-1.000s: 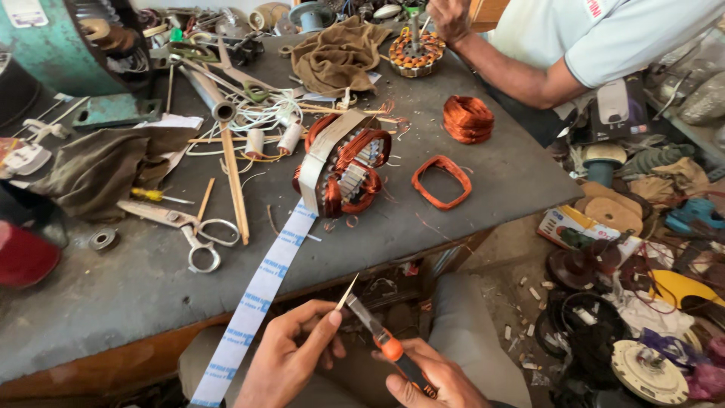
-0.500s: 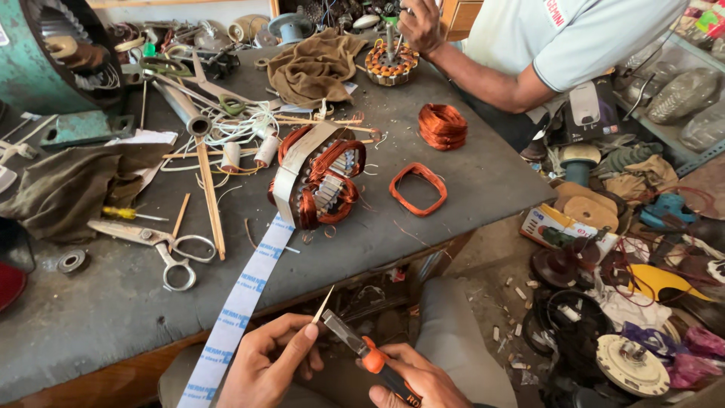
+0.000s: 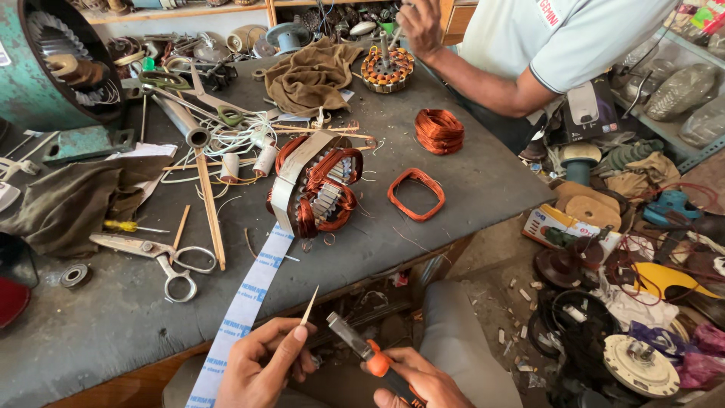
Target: The person winds copper wire around a motor stator, using pliers to cut a wooden stick and then inserting it into the stator slots. They continue winding and adjusting the copper wire by hand, securing it with tape.
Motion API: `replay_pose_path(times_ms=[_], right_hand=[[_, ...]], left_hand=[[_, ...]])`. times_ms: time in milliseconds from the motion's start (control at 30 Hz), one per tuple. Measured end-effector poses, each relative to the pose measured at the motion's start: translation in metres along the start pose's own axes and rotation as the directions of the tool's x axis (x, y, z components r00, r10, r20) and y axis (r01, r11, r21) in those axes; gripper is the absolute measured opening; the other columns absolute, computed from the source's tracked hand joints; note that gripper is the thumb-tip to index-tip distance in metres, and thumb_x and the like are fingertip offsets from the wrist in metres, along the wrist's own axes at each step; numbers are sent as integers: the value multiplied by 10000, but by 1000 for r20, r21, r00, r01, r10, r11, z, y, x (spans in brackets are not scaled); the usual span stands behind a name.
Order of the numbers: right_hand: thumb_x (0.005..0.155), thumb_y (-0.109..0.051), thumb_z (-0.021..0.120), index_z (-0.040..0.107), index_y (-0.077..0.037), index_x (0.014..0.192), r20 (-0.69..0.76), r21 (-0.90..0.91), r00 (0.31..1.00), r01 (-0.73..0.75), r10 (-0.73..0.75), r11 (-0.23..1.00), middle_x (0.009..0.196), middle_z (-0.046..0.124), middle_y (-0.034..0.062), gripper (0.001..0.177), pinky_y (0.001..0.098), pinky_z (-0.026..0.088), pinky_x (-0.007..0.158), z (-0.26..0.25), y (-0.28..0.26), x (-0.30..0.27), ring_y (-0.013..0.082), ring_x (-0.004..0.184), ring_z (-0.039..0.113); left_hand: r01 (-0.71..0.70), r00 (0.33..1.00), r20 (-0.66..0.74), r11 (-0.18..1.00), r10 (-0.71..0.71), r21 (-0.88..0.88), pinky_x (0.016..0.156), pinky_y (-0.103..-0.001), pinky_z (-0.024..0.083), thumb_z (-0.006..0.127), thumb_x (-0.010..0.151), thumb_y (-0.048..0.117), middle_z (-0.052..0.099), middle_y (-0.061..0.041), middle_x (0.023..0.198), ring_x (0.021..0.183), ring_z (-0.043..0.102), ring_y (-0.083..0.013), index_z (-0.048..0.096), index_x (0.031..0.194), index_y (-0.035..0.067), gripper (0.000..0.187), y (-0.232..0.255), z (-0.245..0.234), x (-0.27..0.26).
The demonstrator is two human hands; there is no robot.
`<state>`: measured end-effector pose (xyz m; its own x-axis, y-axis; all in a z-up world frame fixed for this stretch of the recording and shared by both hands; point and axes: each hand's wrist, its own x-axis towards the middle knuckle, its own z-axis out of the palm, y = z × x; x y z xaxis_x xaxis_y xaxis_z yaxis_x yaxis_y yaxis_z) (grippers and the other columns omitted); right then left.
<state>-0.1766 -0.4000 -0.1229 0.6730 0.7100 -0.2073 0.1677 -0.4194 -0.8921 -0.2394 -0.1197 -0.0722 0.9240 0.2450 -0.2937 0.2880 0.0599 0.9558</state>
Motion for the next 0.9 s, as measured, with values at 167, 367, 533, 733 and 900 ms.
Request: replay_pose_path(times_ms=[167,367,533,733,900], right_hand=[[974,-377,664,672,17,1323,-279,76,929,272,-242,959,1389,614,151,526,440,458,1106,-5,-12,-8,294,1315,595],[981,-318,634,703,21,1311,-377,118,913,215,-156,970,1438,557,166,478,460,448,1109,-21,-25,-13,315,1350,558],[976,-353,645,644,23,1334,-333,147,921,261,-201,954,1403,598,164,519,461,475,1112,-11,-22,-8,323,1292,623],[960,-419,650,731,-63,1272,-166,-60,979,109,-117,992,1330,648,97,481,398,522,1029,-2,-12,-4,247,1209,648],[928,-473,633,718,-123,1360,-29,-36,997,-71,70,997,1339,620,68,563,371,506,1034,3,-10,-1,214,1228,684]], left_hand=[[-2,1000,-13,1000,2,11,524,-298,489,606,958,243,725,-119,602,537,651,-159,757,1070,-42,341,-1,-3,0],[-37,999,-1,999,37,5,523,-290,510,606,955,227,727,-121,592,535,658,-156,755,1060,-52,334,-6,-1,2],[0,1000,-7,999,0,54,488,-293,466,601,946,229,733,-118,594,519,653,-158,766,1119,-18,343,-6,0,2],[34,996,80,999,-36,33,517,-290,516,613,936,232,723,-99,598,519,652,-150,789,1173,5,372,4,6,-7],[3,995,101,999,-7,43,535,-282,522,611,948,236,732,-106,599,527,653,-143,764,1179,5,361,13,10,-10]])
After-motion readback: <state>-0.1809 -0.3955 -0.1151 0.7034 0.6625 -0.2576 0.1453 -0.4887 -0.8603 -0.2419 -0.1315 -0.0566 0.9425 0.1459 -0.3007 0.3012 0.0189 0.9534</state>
